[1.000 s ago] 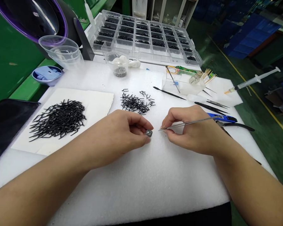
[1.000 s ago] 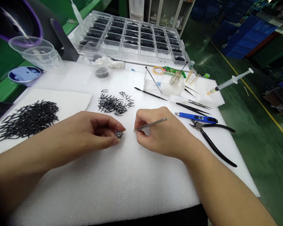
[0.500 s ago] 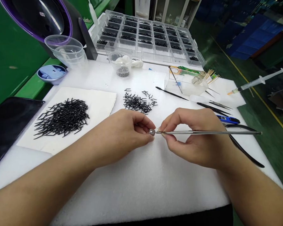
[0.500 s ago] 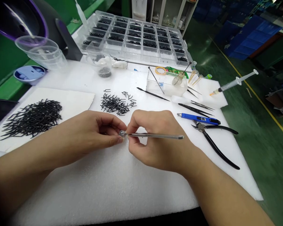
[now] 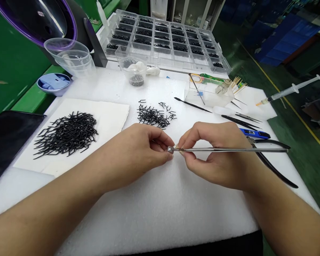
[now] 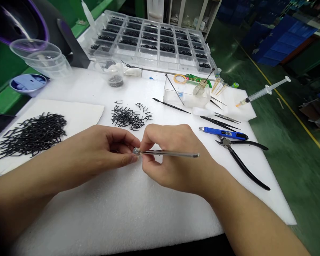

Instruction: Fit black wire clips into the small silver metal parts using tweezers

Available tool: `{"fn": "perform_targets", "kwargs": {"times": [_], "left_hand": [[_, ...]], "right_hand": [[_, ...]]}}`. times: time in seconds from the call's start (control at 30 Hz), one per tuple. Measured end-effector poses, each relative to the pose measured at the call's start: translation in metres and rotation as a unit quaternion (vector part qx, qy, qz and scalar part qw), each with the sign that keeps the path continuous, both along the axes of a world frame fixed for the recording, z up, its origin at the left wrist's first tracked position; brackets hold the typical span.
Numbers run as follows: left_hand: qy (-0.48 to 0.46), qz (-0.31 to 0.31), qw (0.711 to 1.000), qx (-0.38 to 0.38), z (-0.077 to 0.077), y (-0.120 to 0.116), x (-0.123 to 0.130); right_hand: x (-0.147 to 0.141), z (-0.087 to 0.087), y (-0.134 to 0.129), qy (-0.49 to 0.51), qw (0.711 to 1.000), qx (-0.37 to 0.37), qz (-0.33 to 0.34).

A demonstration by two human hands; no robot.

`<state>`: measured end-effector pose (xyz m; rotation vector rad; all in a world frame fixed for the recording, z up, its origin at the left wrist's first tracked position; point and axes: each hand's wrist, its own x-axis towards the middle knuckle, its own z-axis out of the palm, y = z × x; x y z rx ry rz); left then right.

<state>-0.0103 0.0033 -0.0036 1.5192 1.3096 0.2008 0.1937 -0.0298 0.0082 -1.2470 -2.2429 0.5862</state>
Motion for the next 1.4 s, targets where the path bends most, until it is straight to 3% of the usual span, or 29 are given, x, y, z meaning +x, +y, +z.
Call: {"fn": "perform_targets", "kwargs": {"times": [0.5, 1.4], "left_hand": [[-0.018, -0.03, 0.999, -0.006, -0.0021, 0.0037, -0.0069], [-0.016, -0.026, 1.0, 0.0, -0.0024, 0.0049, -0.0049]], "right_hand": [[-0.0002, -0.0041, -0.0056, -0.018, 0.998, 0.053, 0.034], [0.0015, -0.0002, -0.0064, -0.01, 0.999, 0.03, 0.031]]}}
